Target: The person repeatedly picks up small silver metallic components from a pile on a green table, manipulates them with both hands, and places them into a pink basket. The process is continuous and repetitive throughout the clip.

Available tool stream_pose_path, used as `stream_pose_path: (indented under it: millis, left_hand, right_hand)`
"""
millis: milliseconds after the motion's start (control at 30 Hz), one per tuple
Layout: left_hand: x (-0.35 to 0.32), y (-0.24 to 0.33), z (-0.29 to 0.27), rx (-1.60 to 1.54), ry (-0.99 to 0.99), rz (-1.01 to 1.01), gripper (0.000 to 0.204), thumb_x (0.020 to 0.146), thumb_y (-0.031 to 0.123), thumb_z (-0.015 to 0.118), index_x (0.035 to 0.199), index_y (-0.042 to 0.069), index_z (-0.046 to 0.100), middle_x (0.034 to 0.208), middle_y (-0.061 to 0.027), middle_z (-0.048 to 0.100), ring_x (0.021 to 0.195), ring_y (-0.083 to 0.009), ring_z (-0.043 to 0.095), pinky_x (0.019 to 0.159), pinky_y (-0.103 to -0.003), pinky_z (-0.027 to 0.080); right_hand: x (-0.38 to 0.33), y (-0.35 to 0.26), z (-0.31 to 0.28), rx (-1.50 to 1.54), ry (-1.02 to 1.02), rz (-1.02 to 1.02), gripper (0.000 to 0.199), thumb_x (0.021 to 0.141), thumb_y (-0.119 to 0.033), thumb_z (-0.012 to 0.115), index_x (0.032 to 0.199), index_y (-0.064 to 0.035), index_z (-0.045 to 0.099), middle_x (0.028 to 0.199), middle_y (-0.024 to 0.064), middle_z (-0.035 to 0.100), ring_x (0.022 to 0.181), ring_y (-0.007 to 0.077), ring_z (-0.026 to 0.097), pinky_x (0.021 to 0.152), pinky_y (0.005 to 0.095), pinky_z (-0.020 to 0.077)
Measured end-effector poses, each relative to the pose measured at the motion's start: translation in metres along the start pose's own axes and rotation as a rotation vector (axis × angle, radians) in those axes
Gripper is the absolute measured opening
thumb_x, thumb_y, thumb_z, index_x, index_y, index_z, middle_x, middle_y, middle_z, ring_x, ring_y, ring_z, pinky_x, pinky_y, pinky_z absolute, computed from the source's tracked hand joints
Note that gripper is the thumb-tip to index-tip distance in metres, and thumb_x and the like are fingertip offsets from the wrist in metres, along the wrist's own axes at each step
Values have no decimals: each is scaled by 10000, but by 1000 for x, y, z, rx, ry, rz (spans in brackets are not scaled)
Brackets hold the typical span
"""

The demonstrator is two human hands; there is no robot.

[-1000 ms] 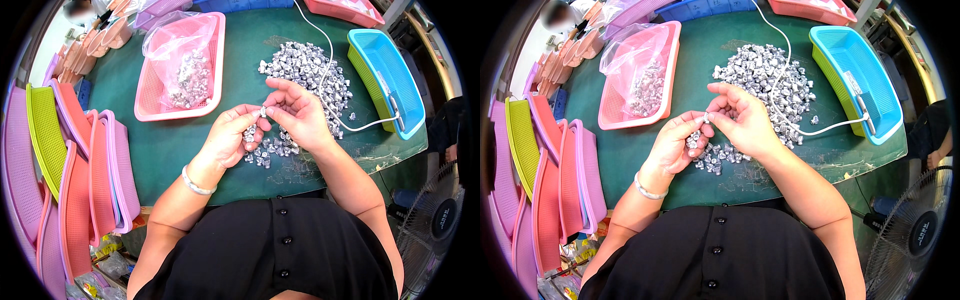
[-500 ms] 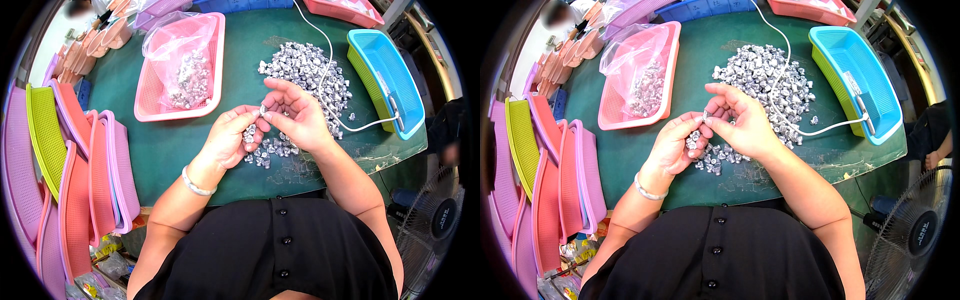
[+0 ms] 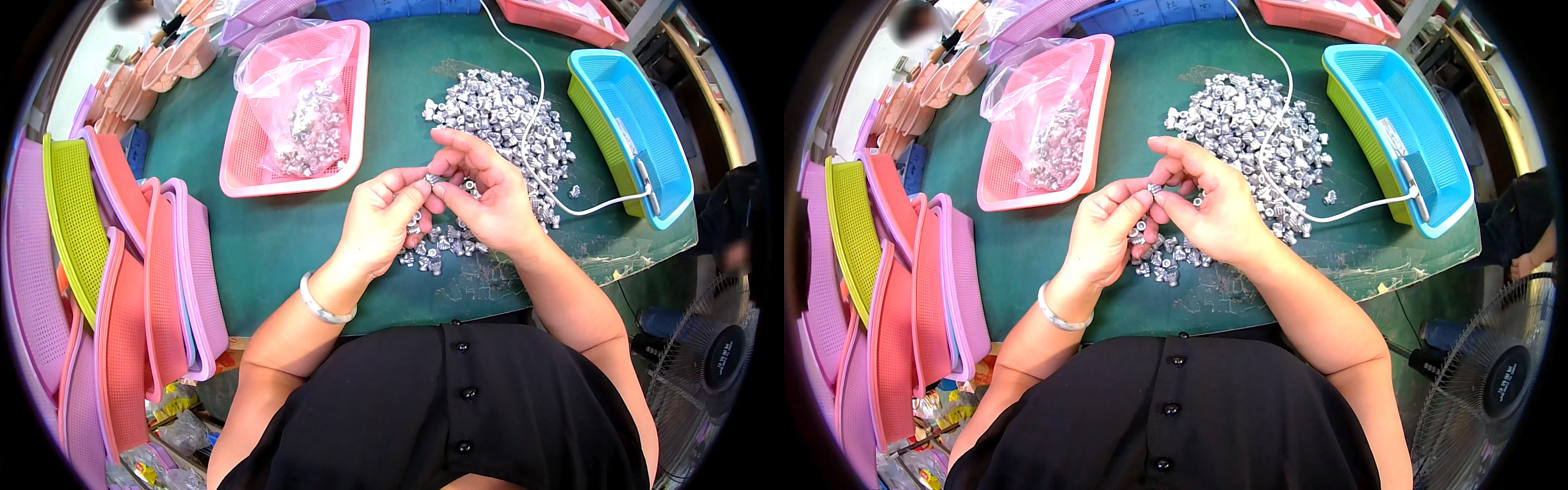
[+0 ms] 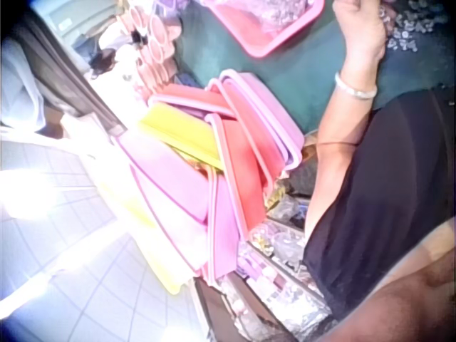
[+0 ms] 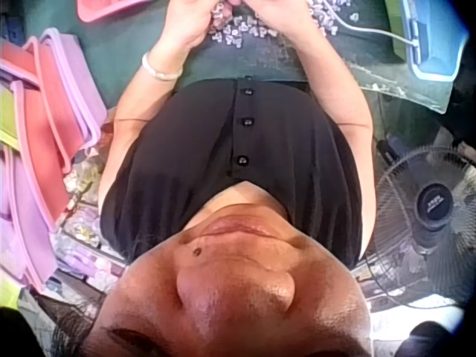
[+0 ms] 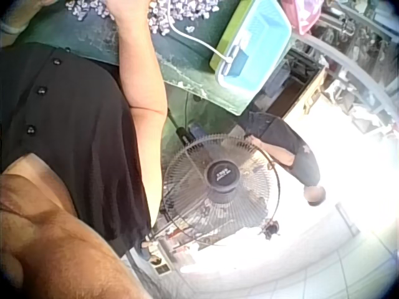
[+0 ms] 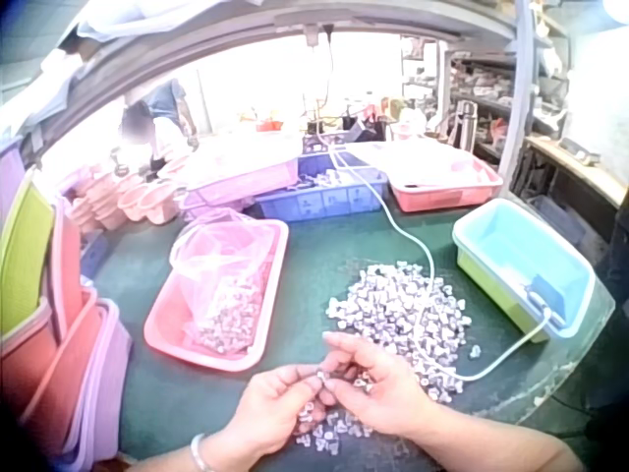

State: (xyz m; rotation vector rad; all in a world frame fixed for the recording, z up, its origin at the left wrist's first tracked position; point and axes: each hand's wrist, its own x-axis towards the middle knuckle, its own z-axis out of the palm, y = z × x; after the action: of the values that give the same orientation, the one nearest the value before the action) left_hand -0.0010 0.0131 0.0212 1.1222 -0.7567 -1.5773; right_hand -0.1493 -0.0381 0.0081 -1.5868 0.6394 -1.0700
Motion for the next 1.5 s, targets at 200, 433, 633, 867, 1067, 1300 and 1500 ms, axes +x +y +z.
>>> stream_pose_path:
  millis: [200,433,633,867,1067,1300,1500]
  left_hand:
    - [1,-2,0,30,8,8,207,907,125,503,1052,-12,559,736,-44,582,525,-59,505,391,-167,361]
    - [1,-3,1,64,18,25,207,911,129,496,1047,-12,560,731,-44,581,517,-60,501,389,-167,358]
    - [1,-4,-2,79,-24,23,232,909,158,500,1059,-7,565,727,-38,590,538,-50,502,411,-165,377]
    - [1,-4,-3,130,-39,20,254,918,189,487,1062,-7,562,714,-40,588,535,-57,501,413,-171,371]
    - [1,-4,-1,167,-36,48,218,931,160,452,994,-9,574,697,-51,580,509,-69,496,376,-169,354]
    - [2,-4,-1,199,-50,49,229,937,154,424,988,-13,572,688,-52,578,504,-70,496,375,-173,354]
    - [4,-5,-7,258,-78,55,234,933,179,430,982,5,580,694,-28,586,531,-46,507,425,-171,373]
  right_hand:
    - [0,0,0,-4,-3,-6,484,744,66,576,1208,-34,484,887,26,584,804,99,550,695,233,438]
    - [0,2,0,-9,-1,-13,476,749,65,576,1206,-32,485,885,26,584,795,96,551,695,231,439]
    - [0,3,0,-6,4,-33,459,764,64,567,1206,-28,482,885,34,589,776,95,559,681,233,445]
    - [0,4,0,-6,8,-53,440,778,63,562,1203,-24,482,877,45,600,747,94,571,661,233,452]
    - [0,4,0,-22,8,-61,433,780,57,567,1198,-20,486,878,51,603,733,95,575,635,227,452]
    - [0,4,-1,-27,9,-50,423,779,53,571,1189,-17,495,879,53,603,722,94,571,618,224,446]
    - [0,5,-1,-34,6,-59,413,782,45,570,1184,-15,500,870,49,601,710,90,564,614,224,444]
